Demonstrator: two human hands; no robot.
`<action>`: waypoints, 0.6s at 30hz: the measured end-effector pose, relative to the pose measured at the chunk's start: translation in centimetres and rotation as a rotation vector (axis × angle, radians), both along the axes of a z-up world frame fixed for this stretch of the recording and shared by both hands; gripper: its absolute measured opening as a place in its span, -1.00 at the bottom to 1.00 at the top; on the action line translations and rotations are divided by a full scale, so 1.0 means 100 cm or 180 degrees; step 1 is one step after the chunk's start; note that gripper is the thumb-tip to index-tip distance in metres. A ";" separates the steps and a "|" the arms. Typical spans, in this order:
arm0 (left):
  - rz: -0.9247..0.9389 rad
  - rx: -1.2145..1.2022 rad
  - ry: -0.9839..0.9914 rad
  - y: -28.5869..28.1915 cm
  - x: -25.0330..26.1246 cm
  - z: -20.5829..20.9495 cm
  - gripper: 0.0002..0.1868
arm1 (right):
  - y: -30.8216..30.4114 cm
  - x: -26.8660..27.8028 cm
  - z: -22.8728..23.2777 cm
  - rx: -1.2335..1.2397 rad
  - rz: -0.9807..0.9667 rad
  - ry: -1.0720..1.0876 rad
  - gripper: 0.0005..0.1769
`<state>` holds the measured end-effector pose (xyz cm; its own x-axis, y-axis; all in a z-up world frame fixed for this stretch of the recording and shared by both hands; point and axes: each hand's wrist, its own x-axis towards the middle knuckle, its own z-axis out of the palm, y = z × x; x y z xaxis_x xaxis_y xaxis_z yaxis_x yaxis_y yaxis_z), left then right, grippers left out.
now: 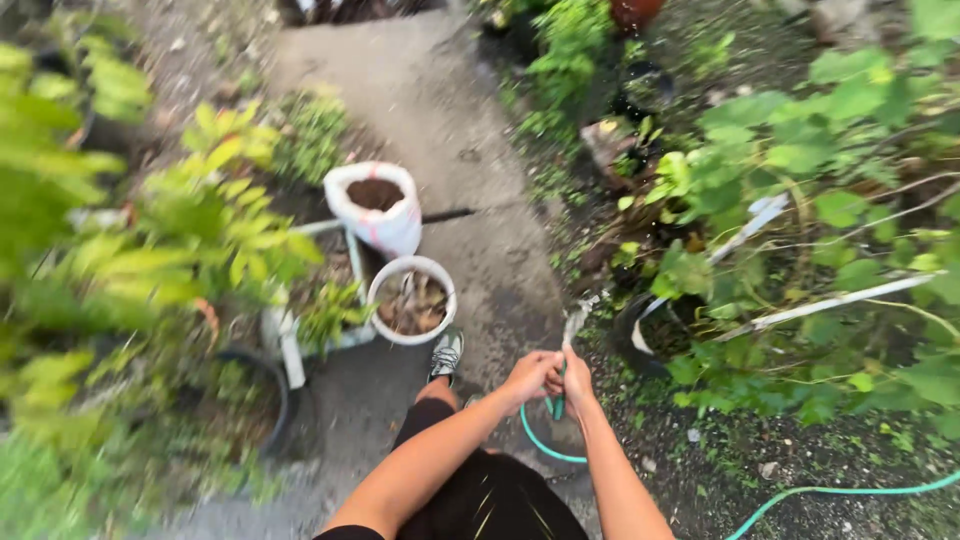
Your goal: Watering various potted plants in a garden area using a hose.
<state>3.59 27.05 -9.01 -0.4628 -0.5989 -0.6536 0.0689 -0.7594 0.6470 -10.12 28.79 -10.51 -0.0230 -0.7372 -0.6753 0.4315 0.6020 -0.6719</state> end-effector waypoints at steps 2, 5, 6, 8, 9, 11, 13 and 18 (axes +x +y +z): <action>0.0260 0.0029 0.0115 0.018 0.014 -0.020 -0.57 | 0.007 0.016 -0.010 0.0192 0.0174 -0.0031 -0.47; 0.0571 0.0095 0.0228 0.030 0.034 -0.013 -0.58 | 0.009 0.044 -0.004 0.0436 0.0378 0.0225 -0.51; 0.0647 0.0200 0.0211 0.035 0.043 -0.006 -0.60 | 0.012 0.057 0.000 0.0547 0.0430 0.0494 -0.55; 0.0736 0.0115 0.0278 0.046 0.051 -0.016 -0.62 | 0.020 0.068 0.004 0.0461 0.0400 0.0523 -0.53; 0.0796 0.0044 0.0334 0.053 0.055 -0.022 -0.63 | 0.025 0.074 0.005 0.0390 0.0343 0.0538 -0.52; 0.0818 0.0034 0.0357 0.067 0.064 -0.027 -0.62 | 0.040 0.082 0.002 0.0284 0.0378 0.0570 -0.51; 0.0816 0.0036 0.0391 0.083 0.073 -0.025 -0.60 | 0.057 0.087 0.005 0.0190 0.0390 0.0613 -0.49; 0.0284 0.0030 0.0276 0.138 0.110 -0.002 -0.56 | 0.119 0.105 0.005 0.0224 -0.0273 0.0034 -0.44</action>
